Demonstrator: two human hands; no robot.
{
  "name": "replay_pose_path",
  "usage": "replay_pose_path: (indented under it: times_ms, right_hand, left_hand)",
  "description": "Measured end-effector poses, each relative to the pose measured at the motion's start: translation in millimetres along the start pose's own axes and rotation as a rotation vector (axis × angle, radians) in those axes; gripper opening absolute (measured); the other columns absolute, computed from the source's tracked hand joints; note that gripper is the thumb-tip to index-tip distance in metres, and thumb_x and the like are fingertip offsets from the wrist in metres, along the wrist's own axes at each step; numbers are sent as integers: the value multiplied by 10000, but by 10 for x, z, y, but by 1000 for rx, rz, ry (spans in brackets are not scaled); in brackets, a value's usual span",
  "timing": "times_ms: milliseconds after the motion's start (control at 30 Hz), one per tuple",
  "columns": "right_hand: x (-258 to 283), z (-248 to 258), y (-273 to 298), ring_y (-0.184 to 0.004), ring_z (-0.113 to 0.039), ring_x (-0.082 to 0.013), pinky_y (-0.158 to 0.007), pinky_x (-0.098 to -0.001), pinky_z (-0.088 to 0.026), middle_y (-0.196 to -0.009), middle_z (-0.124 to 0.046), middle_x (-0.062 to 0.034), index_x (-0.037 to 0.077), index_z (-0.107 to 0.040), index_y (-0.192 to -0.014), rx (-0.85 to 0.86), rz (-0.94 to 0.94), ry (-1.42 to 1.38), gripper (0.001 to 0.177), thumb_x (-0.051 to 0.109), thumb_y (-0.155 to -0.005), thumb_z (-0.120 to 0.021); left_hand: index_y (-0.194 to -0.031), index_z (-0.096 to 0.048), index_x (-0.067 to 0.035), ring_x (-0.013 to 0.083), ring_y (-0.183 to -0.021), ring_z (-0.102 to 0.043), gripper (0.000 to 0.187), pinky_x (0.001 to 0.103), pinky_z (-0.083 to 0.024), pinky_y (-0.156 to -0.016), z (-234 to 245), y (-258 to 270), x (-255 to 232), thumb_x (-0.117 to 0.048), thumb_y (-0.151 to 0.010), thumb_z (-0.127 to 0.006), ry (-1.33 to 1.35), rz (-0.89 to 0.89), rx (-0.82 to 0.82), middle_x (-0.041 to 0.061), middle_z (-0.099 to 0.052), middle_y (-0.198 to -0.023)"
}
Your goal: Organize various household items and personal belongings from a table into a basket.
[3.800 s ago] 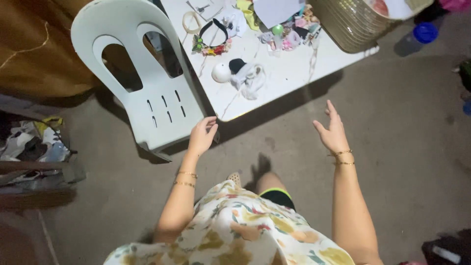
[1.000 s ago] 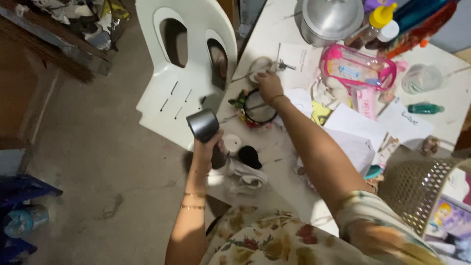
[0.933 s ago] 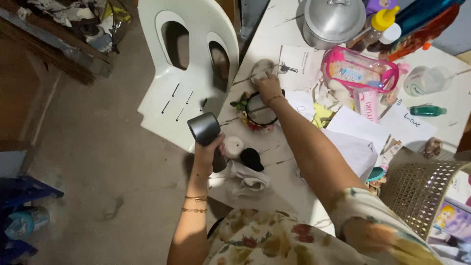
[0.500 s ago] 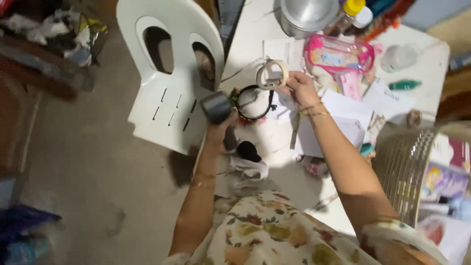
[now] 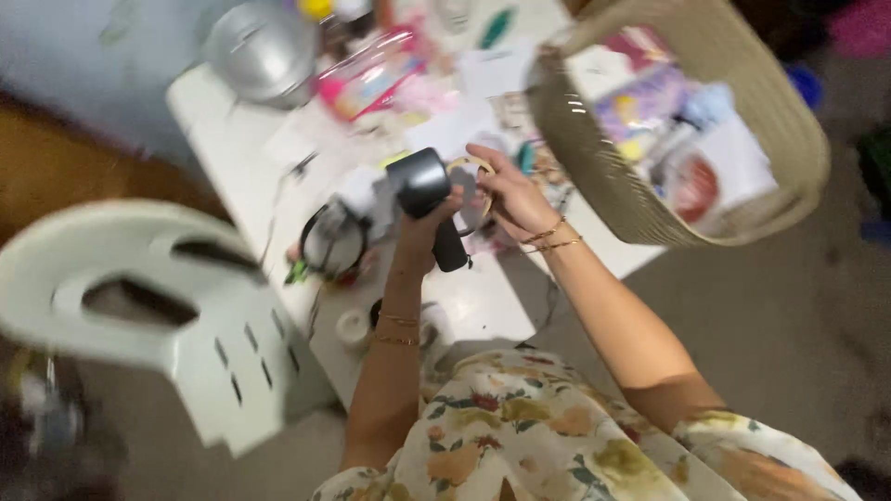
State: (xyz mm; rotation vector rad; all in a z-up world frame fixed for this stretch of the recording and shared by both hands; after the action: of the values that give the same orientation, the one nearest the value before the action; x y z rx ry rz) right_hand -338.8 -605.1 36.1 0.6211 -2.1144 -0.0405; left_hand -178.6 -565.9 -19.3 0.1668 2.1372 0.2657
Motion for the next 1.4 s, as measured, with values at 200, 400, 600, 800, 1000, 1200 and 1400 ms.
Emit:
replay_pose_path:
  times_ms: [200,400,600,800,1000,1200,1400]
  right_hand:
    - [1144,731,691,-1048,-642,-130,-843,-269,-556,-1207,-654,-37,76,-424,-1570,-118,148,695,512,19,-1072,-531]
    - [2788,2275,1187,-1099,-736,-275,-921,-383,-630,-1266,-723,-197,33,-617,-1438,-424,398,1328,452,-100,-1008,-665]
    - [2943,3494,1272,-875,-742,-276,-776,-418,-624,-1094,-741,-139,111,-714,-1285,-591,-129,1342,451,-59,-868,-693]
    - [2454,4401,838,-913,-725,-346,-857,-442,-582,-1014,-752,-178,113,-779,-1111,-247,247,2067,226,47,-921,-677]
    - [2217,4263,725,-903,-706,-400,-816,-467,-560,-986,-717,-216,105,-742,-1117,-57,221,1922,213,45,-942,-636]
    - [2587,3652,565,-900,-692,-435,-816,-507,-553,-1032,-727,-237,71,-694,-1248,128,207,1986,471,145,-785,-746]
    - [2701,1999,-132,-774,-699,-368,-773,-466,-553,-839,-702,-196,13,-761,-1007,283,477,1903,363,370,-1041,-705]
  left_hand:
    - [-1152,-722,14,147,-858,-558,346,314,-461,-758,-660,-205,101,-178,-883,-825,-250,161,86,15,-631,-983]
    - [-1296,-716,-37,88,-1035,-623,430,229,-497,-952,-1157,-358,-21,-148,-883,-764,-370,-137,190,8,-694,-1120]
    - [-1153,-651,-43,131,-868,-613,398,363,-570,-716,-1658,-229,-186,-21,-763,-727,-48,138,-99,5,-724,-1076]
    - [-1190,-646,54,186,-833,-609,341,324,-532,-741,-1545,-238,94,-1,-869,-748,-14,-3,13,97,-668,-993]
    - [-1186,-654,11,187,-1012,-716,390,309,-586,-809,-1174,83,61,0,-806,-740,-98,-75,-291,100,-736,-1160]
    - [-1160,-644,24,226,-1027,-749,362,345,-597,-783,-637,767,-64,2,-810,-736,1,-191,-503,126,-730,-1150]
    - [-1168,-686,41,223,-978,-727,329,336,-583,-778,-173,1519,-95,-8,-846,-727,95,-370,-736,126,-722,-1117]
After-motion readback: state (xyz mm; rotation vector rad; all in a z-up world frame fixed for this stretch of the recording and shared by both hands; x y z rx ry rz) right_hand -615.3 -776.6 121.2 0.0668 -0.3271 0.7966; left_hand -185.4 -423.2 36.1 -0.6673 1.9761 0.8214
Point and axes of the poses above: each hand's wrist, its own y-axis away from the middle knuckle, its own z-axis out of the back of the hand, x = y × z, the point moved 6 cm from there along -y, towards the middle knuckle
